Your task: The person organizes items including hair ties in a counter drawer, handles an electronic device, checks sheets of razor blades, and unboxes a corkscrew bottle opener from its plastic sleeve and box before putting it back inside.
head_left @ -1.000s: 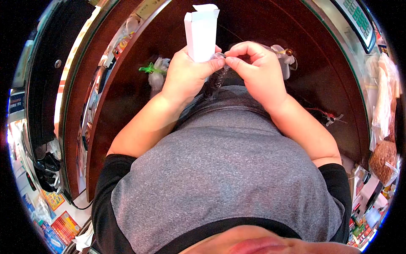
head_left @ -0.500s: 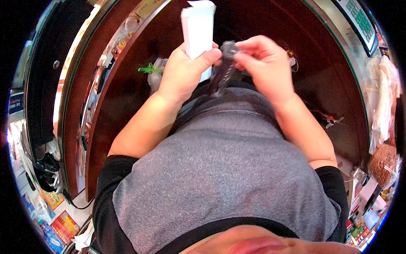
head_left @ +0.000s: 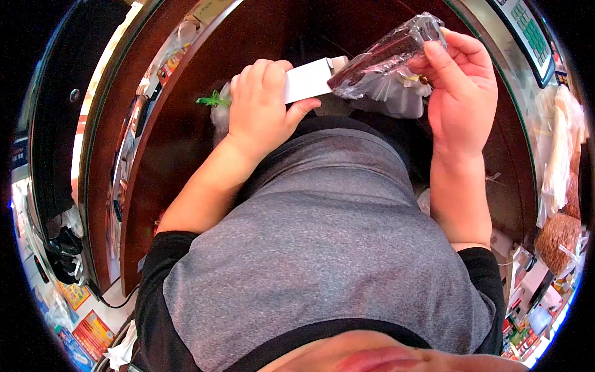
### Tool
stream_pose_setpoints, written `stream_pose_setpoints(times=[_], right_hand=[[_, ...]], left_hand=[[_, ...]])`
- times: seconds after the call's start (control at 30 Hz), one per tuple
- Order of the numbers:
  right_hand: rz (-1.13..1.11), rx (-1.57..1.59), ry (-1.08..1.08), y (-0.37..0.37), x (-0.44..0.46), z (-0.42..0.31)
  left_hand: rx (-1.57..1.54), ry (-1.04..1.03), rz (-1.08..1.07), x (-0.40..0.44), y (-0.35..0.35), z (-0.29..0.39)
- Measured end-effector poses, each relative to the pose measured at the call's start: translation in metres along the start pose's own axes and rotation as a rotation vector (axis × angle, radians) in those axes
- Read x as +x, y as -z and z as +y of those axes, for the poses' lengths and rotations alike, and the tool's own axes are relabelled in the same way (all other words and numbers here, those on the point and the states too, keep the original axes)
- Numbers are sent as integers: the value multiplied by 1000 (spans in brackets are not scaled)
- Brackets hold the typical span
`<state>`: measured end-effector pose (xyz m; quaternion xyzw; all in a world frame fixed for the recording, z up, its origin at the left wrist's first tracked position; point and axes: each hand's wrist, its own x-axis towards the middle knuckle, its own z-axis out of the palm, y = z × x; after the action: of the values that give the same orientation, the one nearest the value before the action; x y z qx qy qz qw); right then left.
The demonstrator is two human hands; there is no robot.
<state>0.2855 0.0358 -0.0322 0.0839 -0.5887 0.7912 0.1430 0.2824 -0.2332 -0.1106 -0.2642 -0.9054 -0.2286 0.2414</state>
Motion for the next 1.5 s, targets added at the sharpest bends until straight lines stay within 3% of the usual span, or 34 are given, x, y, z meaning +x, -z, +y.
stream_pose_setpoints(times=[0.17, 0.43, 0.9, 1.13, 1.5], right_hand=[[67, -51, 118, -3, 2, 4], [65, -147, 44, -9, -4, 9], [168, -83, -4, -11, -7, 28], [267, -82, 51, -10, -4, 26], [219, -68, 32, -9, -10, 30]], left_hand=[[35, -22, 4, -6, 3, -3], [-24, 37, 22, -7, -3, -3], [-136, 180, -169, -11, -4, 15], [-191, 168, -140, -16, -12, 19], [-148, 135, -160, -16, -6, 20]])
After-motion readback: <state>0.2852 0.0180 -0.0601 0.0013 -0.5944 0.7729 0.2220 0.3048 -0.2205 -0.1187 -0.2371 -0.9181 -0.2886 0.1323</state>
